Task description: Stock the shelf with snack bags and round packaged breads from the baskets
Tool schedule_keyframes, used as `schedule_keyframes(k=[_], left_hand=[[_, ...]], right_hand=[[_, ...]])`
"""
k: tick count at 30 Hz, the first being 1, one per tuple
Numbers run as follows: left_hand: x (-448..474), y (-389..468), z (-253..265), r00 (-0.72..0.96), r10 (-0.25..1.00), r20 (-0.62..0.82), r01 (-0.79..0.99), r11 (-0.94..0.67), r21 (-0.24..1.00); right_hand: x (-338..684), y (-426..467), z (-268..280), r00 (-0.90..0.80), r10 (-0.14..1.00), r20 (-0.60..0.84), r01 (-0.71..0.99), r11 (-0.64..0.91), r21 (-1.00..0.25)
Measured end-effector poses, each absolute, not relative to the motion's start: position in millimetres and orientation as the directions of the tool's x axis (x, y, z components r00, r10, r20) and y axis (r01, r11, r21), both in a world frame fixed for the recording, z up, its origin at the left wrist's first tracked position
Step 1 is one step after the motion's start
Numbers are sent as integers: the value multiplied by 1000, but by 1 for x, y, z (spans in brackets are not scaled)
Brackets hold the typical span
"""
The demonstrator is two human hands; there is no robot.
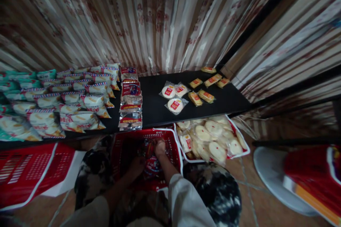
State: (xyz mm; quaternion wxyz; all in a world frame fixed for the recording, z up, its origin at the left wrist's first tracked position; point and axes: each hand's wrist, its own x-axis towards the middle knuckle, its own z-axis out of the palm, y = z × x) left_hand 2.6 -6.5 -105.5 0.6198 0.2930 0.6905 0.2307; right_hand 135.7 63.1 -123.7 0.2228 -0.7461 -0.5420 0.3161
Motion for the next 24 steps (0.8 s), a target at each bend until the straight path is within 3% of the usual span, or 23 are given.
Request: schedule_keyframes(k=[3, 9, 13, 15, 18, 24], left_hand=[[3, -4, -109, -76, 659, -748, -25, 749, 663], [-8, -4, -101, -84, 583, -808, -417, 716, 560], [-17, -6, -76, 118, 579, -807, -758, 577, 303], [-20, -7, -63, 217, 592, -777, -800, 563, 206], [-25, -9, -46, 265, 606, -750, -814, 558, 163], [-30, -18, -25, 263, 698, -666, -801, 543, 252]], right_hand=[[138, 57, -112, 185, 969, -163, 671, -246, -700], [150, 31, -70, 63, 990, 126, 588, 65, -806], [159, 4, -35, -25, 969, 246, 591, 213, -778], [162, -11, -21, -67, 958, 279, 598, 262, -757], [166, -35, -6, -142, 936, 322, 600, 340, -724], [174, -73, 20, -267, 914, 304, 603, 405, -687]])
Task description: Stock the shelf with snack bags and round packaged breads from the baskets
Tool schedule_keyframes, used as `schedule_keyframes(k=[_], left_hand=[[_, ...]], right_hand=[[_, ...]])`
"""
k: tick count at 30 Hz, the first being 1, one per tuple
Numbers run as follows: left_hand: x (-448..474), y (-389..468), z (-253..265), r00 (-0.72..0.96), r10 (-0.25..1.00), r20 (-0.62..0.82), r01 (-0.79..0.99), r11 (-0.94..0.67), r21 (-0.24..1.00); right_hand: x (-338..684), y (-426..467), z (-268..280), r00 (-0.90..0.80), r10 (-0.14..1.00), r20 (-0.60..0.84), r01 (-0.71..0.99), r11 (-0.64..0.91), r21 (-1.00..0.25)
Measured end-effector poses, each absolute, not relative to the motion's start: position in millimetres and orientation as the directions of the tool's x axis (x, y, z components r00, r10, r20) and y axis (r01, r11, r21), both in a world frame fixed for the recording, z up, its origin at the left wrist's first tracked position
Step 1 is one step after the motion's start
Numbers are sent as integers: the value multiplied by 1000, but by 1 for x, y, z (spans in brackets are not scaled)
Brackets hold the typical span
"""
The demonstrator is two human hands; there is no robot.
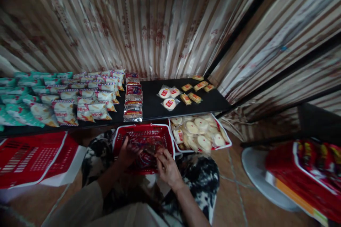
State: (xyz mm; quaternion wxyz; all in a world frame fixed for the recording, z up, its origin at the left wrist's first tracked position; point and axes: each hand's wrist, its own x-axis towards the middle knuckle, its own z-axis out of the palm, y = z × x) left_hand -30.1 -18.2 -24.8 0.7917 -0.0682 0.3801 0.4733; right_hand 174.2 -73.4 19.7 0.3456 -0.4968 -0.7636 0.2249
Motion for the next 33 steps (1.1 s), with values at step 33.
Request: schedule_keyframes(k=[33], left_hand=[[3, -56, 45, 11, 804, -595, -322, 566, 759]], right_hand=[[148, -88, 27, -281, 939, 196, 785, 343, -516]])
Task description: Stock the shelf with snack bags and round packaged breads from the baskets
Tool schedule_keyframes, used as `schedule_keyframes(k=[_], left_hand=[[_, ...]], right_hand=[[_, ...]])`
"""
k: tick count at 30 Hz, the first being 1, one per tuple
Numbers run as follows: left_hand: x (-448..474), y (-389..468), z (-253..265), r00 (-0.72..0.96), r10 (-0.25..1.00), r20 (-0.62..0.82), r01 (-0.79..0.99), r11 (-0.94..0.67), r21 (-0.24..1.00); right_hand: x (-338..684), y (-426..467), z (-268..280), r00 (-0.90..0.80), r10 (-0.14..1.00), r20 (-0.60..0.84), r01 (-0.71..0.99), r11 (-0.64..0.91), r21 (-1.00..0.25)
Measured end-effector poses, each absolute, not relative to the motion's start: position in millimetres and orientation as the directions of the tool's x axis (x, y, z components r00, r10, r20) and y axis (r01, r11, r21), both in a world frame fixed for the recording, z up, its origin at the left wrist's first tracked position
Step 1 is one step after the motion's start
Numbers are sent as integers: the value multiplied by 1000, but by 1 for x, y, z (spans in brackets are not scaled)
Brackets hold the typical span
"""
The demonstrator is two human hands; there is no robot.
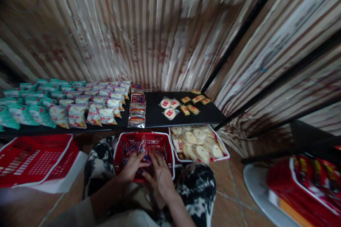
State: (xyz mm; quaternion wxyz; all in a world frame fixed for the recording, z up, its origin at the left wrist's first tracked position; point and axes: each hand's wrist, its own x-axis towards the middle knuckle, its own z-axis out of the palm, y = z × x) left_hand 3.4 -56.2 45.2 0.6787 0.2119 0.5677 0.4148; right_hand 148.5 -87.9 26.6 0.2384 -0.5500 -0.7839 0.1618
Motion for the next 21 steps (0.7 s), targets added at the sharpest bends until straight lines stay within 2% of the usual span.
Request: schedule_keyframes(k=[3, 7, 10, 13, 15, 17, 19, 21], left_hand=[[4, -60, 54, 106, 852, -513, -237, 523, 819], [2, -59, 60, 208, 922, -327, -138, 358, 923], [1, -57, 56, 146, 947, -287, -113, 304, 946], [-1, -56, 46, 42, 962, -269, -74, 272, 959], [-2, -56, 39, 53, 962, -269, -48, 272, 961], [-2, -56, 35, 169, 940, -295, -80, 311, 947], [-1, -56, 34, 269, 912, -309, -151, 357, 922], [0, -54, 37, 261, 916, -304, -218, 363, 906]], right_hand=[[145, -87, 22, -241, 957, 161, 749, 289, -596], [147, -82, 29, -168, 981, 99, 641, 185, -745], [149, -75, 38, -10, 1000, 9, 468, 13, -883], [148, -71, 48, 113, 981, -158, 185, -177, -967], [146, -68, 54, 132, 954, -268, -13, -268, -963], [144, -67, 60, 117, 927, -357, -179, -334, -926], [142, -65, 66, 90, 905, -416, -293, -375, -879], [139, -65, 69, 82, 891, -446, -362, -391, -846]])
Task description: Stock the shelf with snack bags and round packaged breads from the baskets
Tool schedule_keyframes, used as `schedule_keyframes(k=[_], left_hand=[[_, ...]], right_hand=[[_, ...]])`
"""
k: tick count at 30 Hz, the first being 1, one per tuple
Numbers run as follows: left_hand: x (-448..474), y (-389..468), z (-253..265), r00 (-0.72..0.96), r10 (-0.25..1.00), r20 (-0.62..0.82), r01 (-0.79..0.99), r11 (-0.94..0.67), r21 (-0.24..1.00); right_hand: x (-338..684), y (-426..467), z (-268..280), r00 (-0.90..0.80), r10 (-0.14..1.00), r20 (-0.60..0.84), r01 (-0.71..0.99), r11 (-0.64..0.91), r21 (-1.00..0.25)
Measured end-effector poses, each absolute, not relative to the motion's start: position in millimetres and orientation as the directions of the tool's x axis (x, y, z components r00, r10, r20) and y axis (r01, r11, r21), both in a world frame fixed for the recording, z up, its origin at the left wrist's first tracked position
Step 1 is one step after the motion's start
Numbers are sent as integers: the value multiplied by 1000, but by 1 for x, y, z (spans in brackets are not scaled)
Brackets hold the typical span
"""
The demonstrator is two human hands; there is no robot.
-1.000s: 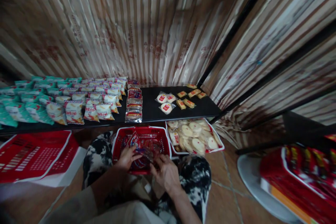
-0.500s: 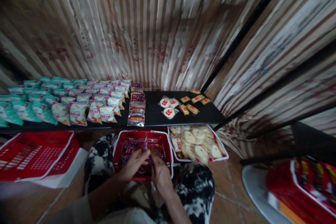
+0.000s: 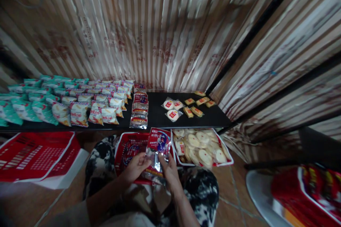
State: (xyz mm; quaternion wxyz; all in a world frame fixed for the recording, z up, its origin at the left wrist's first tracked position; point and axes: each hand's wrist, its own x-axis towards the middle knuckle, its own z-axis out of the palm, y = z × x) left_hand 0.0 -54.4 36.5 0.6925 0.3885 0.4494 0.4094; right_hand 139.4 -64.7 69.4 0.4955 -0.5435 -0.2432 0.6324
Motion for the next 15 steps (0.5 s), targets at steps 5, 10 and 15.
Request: schedule_keyframes(k=[5, 10, 15], left_hand=[[3, -46, 45, 164, 944, -288, -218, 319, 922], [1, -31, 49, 180, 963, -202, -16, 208, 978], [-19, 7, 70, 29, 981, 194, 474, -185, 861]], right_hand=[[135, -65, 69, 83, 872, -482, -476, -390, -788], [133, -59, 73, 137, 849, -510, -554, -361, -750], [138, -52, 80, 208, 802, -560, -591, -354, -725]])
